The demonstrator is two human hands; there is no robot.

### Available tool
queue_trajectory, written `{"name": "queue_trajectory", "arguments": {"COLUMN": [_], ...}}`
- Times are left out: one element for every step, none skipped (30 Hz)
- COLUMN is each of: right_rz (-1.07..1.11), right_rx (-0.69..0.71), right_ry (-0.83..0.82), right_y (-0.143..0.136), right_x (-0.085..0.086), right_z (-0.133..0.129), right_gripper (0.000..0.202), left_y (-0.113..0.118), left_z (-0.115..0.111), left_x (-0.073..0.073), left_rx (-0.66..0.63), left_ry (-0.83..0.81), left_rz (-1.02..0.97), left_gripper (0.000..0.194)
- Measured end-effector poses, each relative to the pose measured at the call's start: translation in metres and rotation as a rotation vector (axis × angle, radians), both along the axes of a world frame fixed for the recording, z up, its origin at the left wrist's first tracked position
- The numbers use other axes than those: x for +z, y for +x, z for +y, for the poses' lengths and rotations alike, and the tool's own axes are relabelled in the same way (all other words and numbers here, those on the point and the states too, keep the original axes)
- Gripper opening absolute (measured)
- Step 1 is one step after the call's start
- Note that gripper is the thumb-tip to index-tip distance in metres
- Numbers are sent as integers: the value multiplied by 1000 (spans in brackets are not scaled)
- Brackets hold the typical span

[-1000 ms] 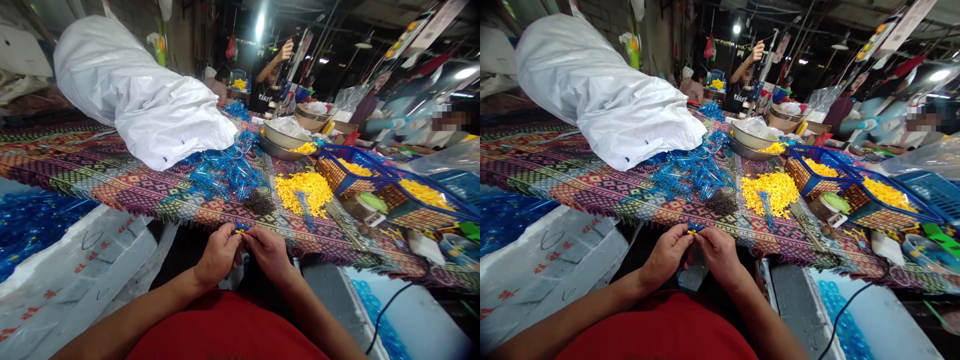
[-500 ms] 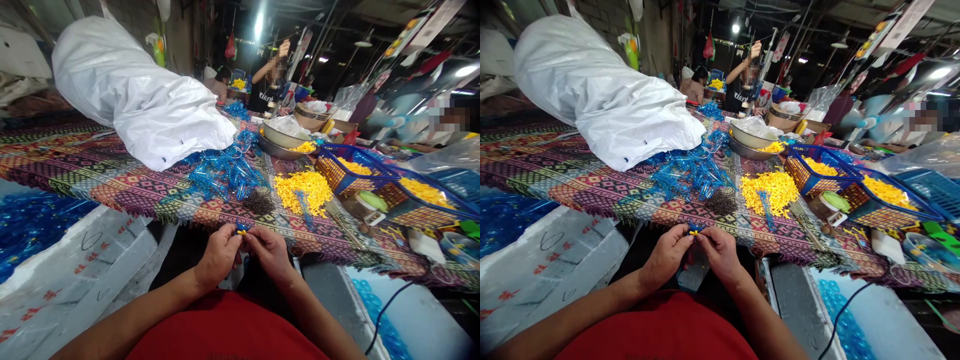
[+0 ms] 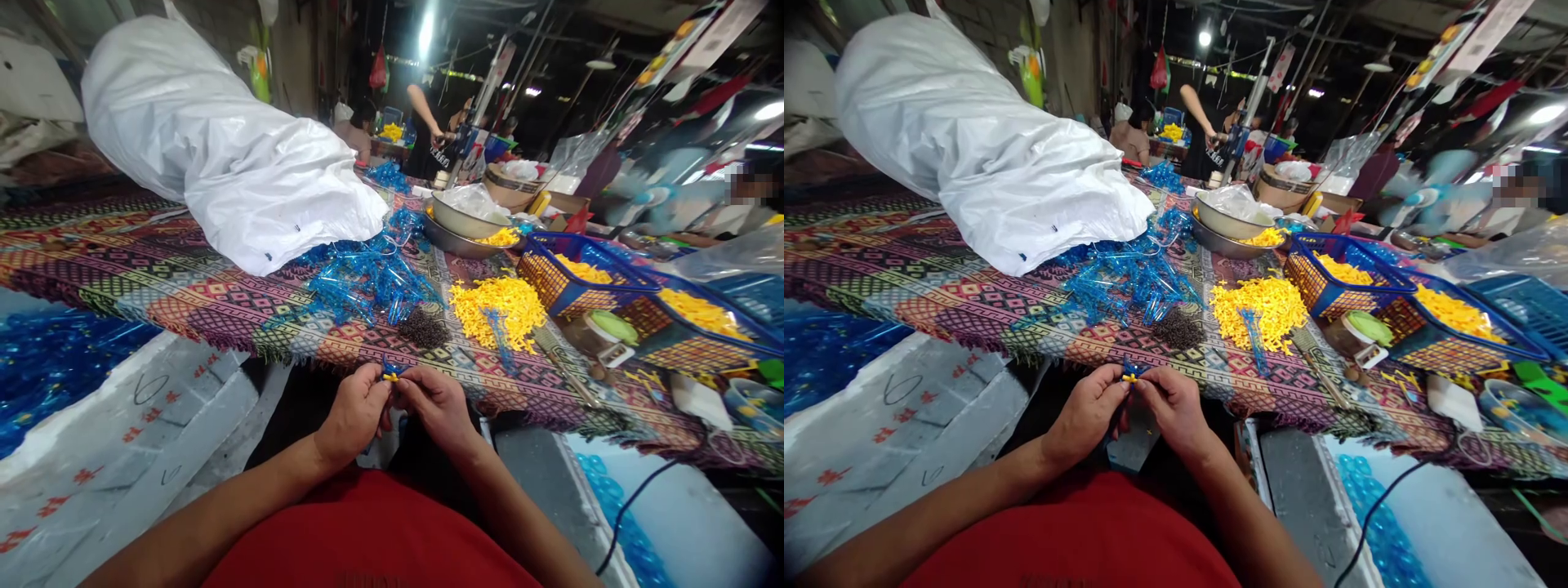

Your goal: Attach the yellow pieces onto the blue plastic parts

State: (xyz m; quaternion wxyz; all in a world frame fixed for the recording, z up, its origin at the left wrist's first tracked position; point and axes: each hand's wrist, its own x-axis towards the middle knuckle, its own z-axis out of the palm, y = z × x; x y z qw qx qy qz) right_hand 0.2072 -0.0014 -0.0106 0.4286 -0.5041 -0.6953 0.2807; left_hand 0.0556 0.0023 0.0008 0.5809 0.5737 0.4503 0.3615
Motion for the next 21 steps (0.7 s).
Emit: {"name": "queue_trajectory", "arguments": {"right_rz": [15,28,41,55,72,96,127,164,204,244,280,308,328,341,346,346,342,339,336,334,332], "right_rx": [0,0,0,-2,-5,-9,-9,-6,3,17,34,52,66,76,83,87,89,90,92,93,94], "right_ry": [-22,-41,-57,-70,-81,-91,-105,-121,-142,-163,-183,-201,-214,-225,-232,-235,-236,-233,-228,-222,-216], "right_y": [0,0,-1,-1,-2,-3,-3,-4,-5,-5,-6,-6,-6,-5,-5,-5,-4,-4,-3,-3,-2], "right_x": [-1,-2,-3,-4,-4,-5,-5,-5,-5,-5,-5,-5,-5,-5,-5,-5,-5,-5,-6,-6,-6], "right_z": [0,1,1,1,2,2,2,3,3,4,4,4,5,5,5,6,6,6,6,6,6], "right_gripper": [17,17,17,16,15,15,15,14,14,14,14,14,14,14,14,14,14,15,15,15,15], "left_y": [-1,-1,-1,-2,-2,-2,-2,-2,-3,-3,-3,-3,-4,-4,-4,-5,-5,-6,-6,-6,-7], "left_z": [0,0,0,1,1,1,1,1,1,1,1,1,0,0,0,0,0,0,1,1,2], "left_x": [0,0,0,1,1,1,1,1,0,0,0,0,0,0,0,0,-1,-2,-3,-4,-5], "left_rx": [3,6,11,15,20,25,25,24,20,16,10,5,1,-1,-2,0,1,3,7,12,18], "left_ry": [0,1,5,10,14,17,19,17,13,8,2,-3,-6,-6,-6,-4,-3,-1,1,4,9], "left_rz": [8,16,25,34,44,53,61,66,68,67,62,57,53,51,52,54,56,57,57,56,55], "left_gripper": [16,16,16,15,15,15,15,16,16,16,17,18,18,19,19,19,19,19,19,19,18]}}
